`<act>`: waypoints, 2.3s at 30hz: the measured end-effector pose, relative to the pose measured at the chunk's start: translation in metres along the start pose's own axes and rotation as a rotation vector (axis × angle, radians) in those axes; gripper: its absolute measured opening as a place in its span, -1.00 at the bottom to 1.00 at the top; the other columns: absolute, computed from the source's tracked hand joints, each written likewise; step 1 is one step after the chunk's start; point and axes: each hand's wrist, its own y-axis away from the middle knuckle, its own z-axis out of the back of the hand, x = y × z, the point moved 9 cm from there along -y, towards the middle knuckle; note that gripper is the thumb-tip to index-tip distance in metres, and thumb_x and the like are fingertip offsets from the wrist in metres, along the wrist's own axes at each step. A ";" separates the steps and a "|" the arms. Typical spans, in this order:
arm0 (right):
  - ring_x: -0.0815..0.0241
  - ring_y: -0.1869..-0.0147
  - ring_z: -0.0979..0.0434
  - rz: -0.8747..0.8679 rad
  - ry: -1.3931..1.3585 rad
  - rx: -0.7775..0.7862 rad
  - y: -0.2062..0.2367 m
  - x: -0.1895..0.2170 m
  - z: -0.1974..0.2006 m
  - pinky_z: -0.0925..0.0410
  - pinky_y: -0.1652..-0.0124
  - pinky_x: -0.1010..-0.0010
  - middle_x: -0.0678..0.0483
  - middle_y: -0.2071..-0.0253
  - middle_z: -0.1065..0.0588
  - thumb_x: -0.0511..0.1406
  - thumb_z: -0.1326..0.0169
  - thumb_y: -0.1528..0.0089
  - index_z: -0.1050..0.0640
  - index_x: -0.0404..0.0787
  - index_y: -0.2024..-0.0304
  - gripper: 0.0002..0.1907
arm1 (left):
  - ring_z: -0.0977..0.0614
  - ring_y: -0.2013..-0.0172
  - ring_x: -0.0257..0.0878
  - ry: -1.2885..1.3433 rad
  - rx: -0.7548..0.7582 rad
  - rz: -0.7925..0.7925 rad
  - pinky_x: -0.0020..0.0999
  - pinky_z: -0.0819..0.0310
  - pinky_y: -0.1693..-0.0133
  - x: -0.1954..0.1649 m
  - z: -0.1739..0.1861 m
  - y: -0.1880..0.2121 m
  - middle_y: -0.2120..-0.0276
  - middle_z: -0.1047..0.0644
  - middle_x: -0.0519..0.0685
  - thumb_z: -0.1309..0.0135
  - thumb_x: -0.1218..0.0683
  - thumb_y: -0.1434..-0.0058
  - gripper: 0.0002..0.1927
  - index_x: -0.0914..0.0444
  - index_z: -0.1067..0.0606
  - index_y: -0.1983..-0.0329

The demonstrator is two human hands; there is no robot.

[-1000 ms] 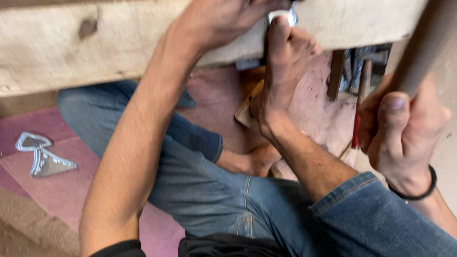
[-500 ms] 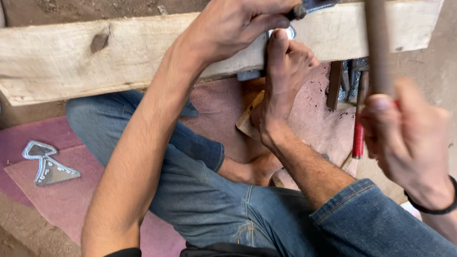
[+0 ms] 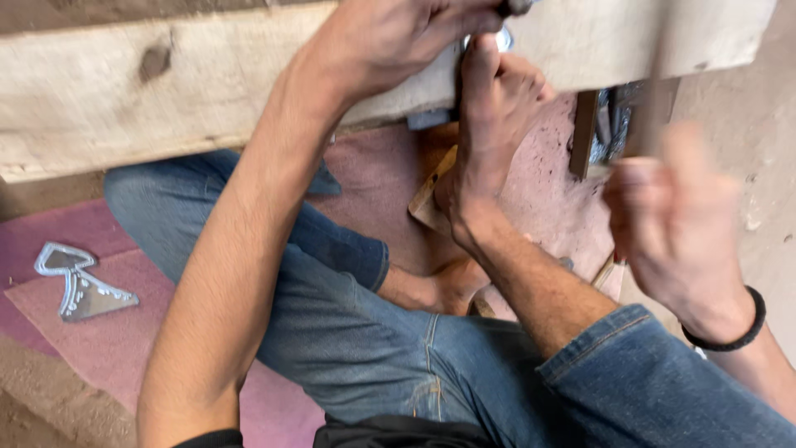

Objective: The person sits on the ground and hammers a metal punch against a small cut aluminum ornament shaped like an arrow or tree, holding the piece steady with one hand while striking with a hammer in the other. They reposition the ornament and punch repeatedly to work different spots, with finished pieces visible nearby on the ground.

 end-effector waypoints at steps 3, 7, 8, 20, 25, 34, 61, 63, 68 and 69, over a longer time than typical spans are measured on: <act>0.37 0.63 -0.40 0.011 -0.040 0.043 -0.005 0.007 -0.010 -0.27 0.63 0.56 0.21 0.61 -0.39 -0.10 0.25 -0.55 -0.40 -0.22 0.17 -0.62 | -0.67 0.32 -0.20 -0.054 -0.050 0.016 -0.27 -0.53 0.27 -0.002 0.008 -0.001 0.29 -0.64 0.02 -0.08 0.07 -0.52 -0.77 0.27 -0.62 -0.11; 0.29 0.41 -0.39 -0.041 -0.021 -0.178 -0.025 0.057 -0.026 -0.28 0.40 0.43 0.17 0.42 -0.38 -0.20 0.14 -0.51 -0.36 -0.19 0.03 -0.81 | -0.69 0.23 -0.25 0.277 -0.270 0.056 -0.31 -0.58 0.18 -0.006 0.030 0.000 0.23 -0.65 0.00 0.06 0.08 -0.63 -0.72 0.35 -0.57 0.08; 0.27 0.35 -0.38 0.018 0.065 -0.277 -0.036 0.076 -0.039 -0.28 0.34 0.39 0.16 0.37 -0.38 -0.22 0.11 -0.51 -0.35 -0.18 -0.01 -0.83 | -0.67 0.31 -0.29 0.226 -0.332 0.088 -0.33 -0.55 0.24 -0.007 0.034 0.001 0.30 -0.63 -0.02 0.11 0.09 -0.63 -0.71 0.33 -0.55 0.14; 0.11 -0.10 -0.39 0.142 0.460 -0.636 -0.092 0.081 -0.138 -0.27 -0.09 0.15 0.11 -0.01 -0.39 -0.42 -0.18 -0.37 -0.29 -0.04 -0.26 -0.50 | -0.53 0.08 -0.21 -0.482 -0.356 0.322 -0.19 -0.17 -0.04 -0.040 0.012 0.008 0.28 -0.47 -0.15 -0.26 0.14 -0.18 -0.67 0.21 -0.44 0.03; 0.04 -0.12 -0.40 0.148 0.385 -0.657 -0.096 0.088 -0.132 -0.26 -0.09 0.08 0.07 -0.02 -0.40 -0.41 -0.19 -0.33 -0.28 -0.03 -0.26 -0.47 | -0.53 0.20 -0.23 -0.415 -0.375 0.448 -0.21 -0.15 0.05 -0.025 0.014 0.005 0.35 -0.45 -0.16 -0.31 0.15 -0.11 -0.67 0.21 -0.46 0.10; 0.08 -0.08 -0.35 0.162 0.392 -0.668 -0.090 0.073 -0.145 -0.26 -0.10 0.10 0.10 0.02 -0.34 -0.45 -0.14 -0.39 -0.23 -0.01 -0.23 -0.51 | -0.47 0.25 -0.31 -0.167 -0.554 0.488 -0.26 -0.28 0.11 -0.023 0.034 0.009 0.26 -0.46 -0.14 -0.34 0.09 -0.17 -0.63 0.20 -0.39 0.09; 0.15 -0.05 -0.35 0.131 0.474 -0.608 -0.095 0.082 -0.136 -0.26 -0.12 0.16 0.13 0.07 -0.35 -0.45 -0.10 -0.43 -0.19 -0.09 -0.39 -0.44 | -0.69 0.11 -0.22 0.116 -0.005 -0.022 -0.33 -0.56 0.09 -0.019 0.018 -0.018 0.12 -0.63 -0.01 -0.22 0.25 -0.47 -0.83 0.31 -0.61 -0.09; 0.17 0.00 -0.36 0.161 0.463 -0.606 -0.095 0.101 -0.121 -0.25 -0.05 0.18 0.11 0.11 -0.35 -0.42 -0.06 -0.45 -0.22 -0.11 -0.33 -0.54 | -0.68 0.12 -0.17 0.075 -0.019 -0.043 -0.29 -0.55 0.08 -0.019 0.018 -0.018 0.12 -0.62 0.00 -0.20 0.26 -0.46 -0.83 0.31 -0.60 -0.09; 0.26 0.35 -0.42 -0.038 0.223 -0.186 -0.039 0.097 -0.061 -0.29 0.32 0.31 0.11 0.38 -0.42 -0.31 0.05 -0.46 -0.33 -0.21 -0.07 -0.83 | -0.67 0.09 -0.10 0.027 -0.018 -0.068 -0.22 -0.54 0.03 -0.017 0.015 -0.017 0.10 -0.61 0.02 -0.11 0.25 -0.46 -0.83 0.29 -0.55 -0.08; 0.27 0.42 -0.43 -0.142 0.117 -0.116 -0.017 0.077 -0.044 -0.30 0.39 0.34 0.10 0.43 -0.43 -0.28 0.07 -0.47 -0.35 -0.23 -0.01 -0.85 | -0.67 0.08 -0.10 0.011 -0.020 -0.071 -0.21 -0.54 0.03 -0.017 0.014 -0.016 0.09 -0.61 0.02 -0.10 0.24 -0.47 -0.83 0.28 -0.54 -0.09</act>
